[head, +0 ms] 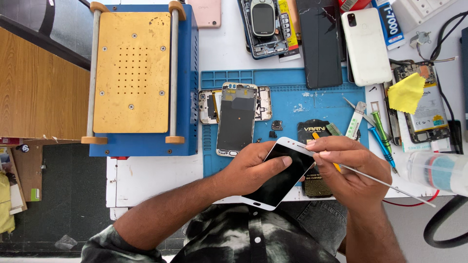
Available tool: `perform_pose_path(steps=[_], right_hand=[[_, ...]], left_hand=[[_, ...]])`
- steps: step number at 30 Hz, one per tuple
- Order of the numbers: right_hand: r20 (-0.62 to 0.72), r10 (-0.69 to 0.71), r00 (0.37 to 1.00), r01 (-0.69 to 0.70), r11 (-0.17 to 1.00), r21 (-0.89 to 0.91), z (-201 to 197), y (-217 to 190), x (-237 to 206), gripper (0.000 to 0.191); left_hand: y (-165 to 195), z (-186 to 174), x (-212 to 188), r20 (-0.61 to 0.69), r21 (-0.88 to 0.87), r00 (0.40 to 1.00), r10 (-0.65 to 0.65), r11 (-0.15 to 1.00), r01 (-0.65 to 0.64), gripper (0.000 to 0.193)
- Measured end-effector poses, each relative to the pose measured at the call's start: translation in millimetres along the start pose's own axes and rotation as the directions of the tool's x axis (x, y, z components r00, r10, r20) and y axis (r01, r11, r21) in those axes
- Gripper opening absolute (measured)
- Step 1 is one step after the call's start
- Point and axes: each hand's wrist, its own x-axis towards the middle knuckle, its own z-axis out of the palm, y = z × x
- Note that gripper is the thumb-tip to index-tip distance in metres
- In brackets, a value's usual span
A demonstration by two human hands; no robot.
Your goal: The person holds a smartphone and applies liquid from a bottle onto its screen edge, scrubs the screen and frame with a toothbrush, and pries along the screen edge with a scalpel blade, working over a repair mat with other disassembled phones around.
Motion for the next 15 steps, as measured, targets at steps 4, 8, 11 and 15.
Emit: perform_pose_path(steps=[4, 8, 11, 15], right_hand=[[-0.02, 0.011, 1.0, -0.011, 1.0, -0.014, 0.9, -5.6, 1.5, 0.019], [0.031, -0.005, 1.0, 0.009, 0.991, -0.136, -0.5, -10.9, 5.9, 0.019], [0.052, -0.077, 0.996, 0.087, 0.966, -0.244, 4.8, -9.7, 7.5, 0.019], [0.055, -0.113, 0.992, 0.125, 0.938, -0.324, 12.1, -8.7, 5.1, 0.021]], left_hand=[[1.7, -0.4, -1.6, -0.015, -0.022, 1.0, 0.016, 1.0, -0.016, 0.038], [0.6, -0.5, -0.3, -0.018, -0.071, 0.999, 0.049, 0.996, -0.05, 0.034], [-1.0, -1.0, 1.1, -0.052, -0.066, 0.997, 0.048, 0.996, -0.052, 0.033], [-3.1, -2.1, 2.0, -0.065, -0.07, 0.995, 0.07, 0.995, -0.074, 0.032]])
